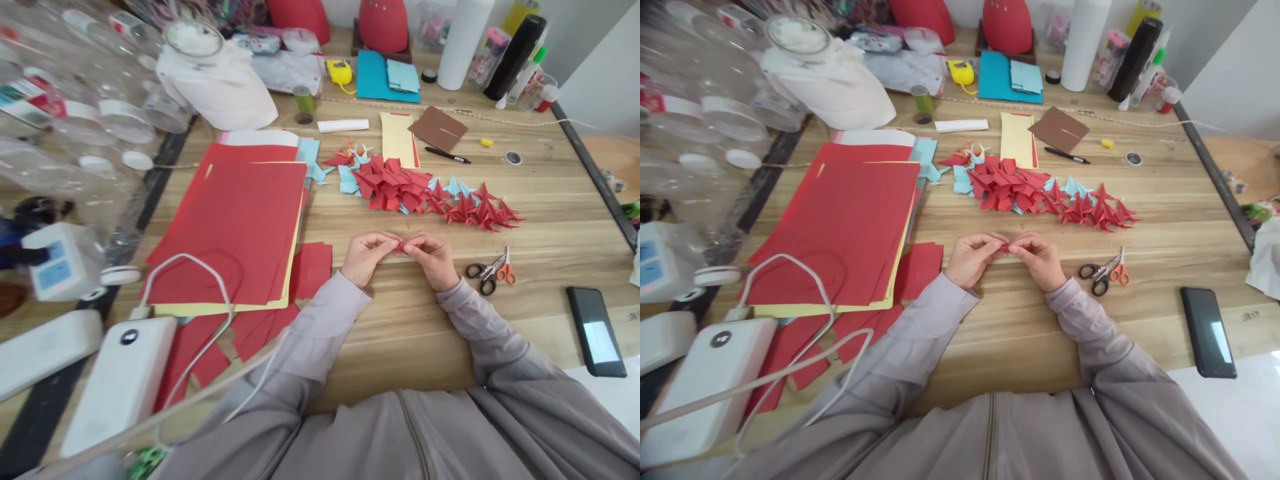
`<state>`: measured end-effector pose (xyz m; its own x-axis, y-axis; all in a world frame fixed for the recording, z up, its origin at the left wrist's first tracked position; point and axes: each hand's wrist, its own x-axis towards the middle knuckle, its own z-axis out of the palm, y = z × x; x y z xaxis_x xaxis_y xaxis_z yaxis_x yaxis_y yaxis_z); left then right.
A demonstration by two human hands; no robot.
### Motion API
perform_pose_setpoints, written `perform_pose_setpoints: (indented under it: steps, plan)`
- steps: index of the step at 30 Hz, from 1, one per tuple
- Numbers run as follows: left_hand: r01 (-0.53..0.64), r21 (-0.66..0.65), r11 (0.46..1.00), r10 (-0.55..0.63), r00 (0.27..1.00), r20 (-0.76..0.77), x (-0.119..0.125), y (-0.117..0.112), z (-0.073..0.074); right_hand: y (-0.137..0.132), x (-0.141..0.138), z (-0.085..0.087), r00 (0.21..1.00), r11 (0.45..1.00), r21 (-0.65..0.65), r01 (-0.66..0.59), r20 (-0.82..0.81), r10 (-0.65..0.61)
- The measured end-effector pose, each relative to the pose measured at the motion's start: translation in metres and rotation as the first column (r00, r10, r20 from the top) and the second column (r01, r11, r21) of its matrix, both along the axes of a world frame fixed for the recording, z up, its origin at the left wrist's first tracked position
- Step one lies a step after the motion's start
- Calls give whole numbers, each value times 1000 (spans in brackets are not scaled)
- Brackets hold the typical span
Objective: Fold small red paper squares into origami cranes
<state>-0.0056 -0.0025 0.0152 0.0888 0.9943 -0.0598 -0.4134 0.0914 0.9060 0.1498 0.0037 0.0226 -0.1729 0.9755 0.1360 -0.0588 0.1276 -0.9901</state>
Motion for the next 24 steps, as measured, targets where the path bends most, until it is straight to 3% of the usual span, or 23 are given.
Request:
perform_pose_setpoints:
  steps: [7,16,24]
  plan:
    - [-21,128,992,44,983,-181,-1,-1,2,0,-1,0,1000,999,35,9,10,-9]
    - [-11,194,981,53,976,-213,-3,-1,0,-1,1,-1,999,997,75,-22,39,19]
    - [13,172,985,21,981,-195,-3,-2,5,1,3,0,998,997,60,-53,43,50]
